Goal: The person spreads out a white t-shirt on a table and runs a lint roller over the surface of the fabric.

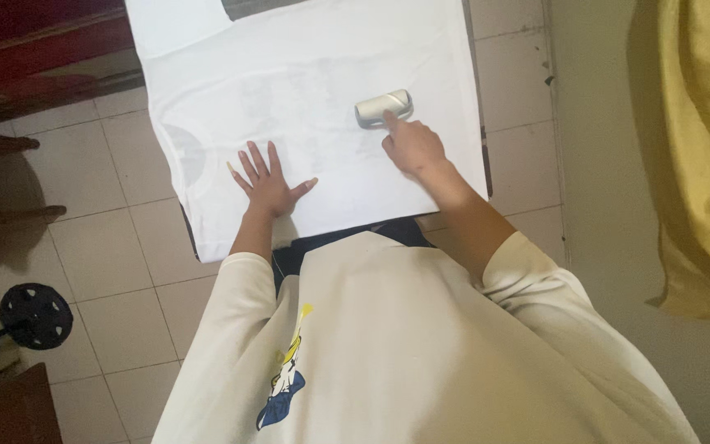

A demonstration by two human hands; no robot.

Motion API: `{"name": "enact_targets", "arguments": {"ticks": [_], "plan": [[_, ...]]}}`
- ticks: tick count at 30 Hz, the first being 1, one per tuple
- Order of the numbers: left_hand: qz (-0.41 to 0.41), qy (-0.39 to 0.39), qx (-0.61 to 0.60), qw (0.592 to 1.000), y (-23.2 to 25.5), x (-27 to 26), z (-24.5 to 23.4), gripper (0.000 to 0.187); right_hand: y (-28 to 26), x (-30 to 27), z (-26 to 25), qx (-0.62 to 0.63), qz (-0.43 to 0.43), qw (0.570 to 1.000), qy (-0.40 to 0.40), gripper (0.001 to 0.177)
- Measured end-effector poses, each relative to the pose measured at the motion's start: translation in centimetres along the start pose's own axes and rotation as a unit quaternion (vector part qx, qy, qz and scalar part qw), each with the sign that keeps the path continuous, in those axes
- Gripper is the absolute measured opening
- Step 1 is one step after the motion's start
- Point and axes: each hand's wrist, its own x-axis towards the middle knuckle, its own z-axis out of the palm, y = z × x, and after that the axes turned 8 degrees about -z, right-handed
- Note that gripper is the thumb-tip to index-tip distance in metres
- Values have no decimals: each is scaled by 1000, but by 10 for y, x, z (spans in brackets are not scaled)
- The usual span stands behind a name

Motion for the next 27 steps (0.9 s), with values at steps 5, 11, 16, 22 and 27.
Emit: {"name": "enact_targets", "arguments": {"ticks": [5, 11, 16, 22, 27], "plan": [[-5, -3, 3, 1000, 0, 3, 0, 135, 26, -11, -22, 7, 25, 1000, 17, 57], [25, 76, -58, 995, 5, -15, 0, 112, 48, -20, -28, 4, 40, 999, 11, 56], [8, 113, -19, 993, 29, -19, 6, 100, 44, -10, -23, 14, 62, 998, 15, 60], [171, 92, -18, 981, 71, 3, 33, 93, 46, -2, -33, 1, 60, 998, -23, 61], [163, 16, 40, 986, 97, 4, 34, 110, 42, 8, -44, 1, 47, 999, -20, 58]]}}
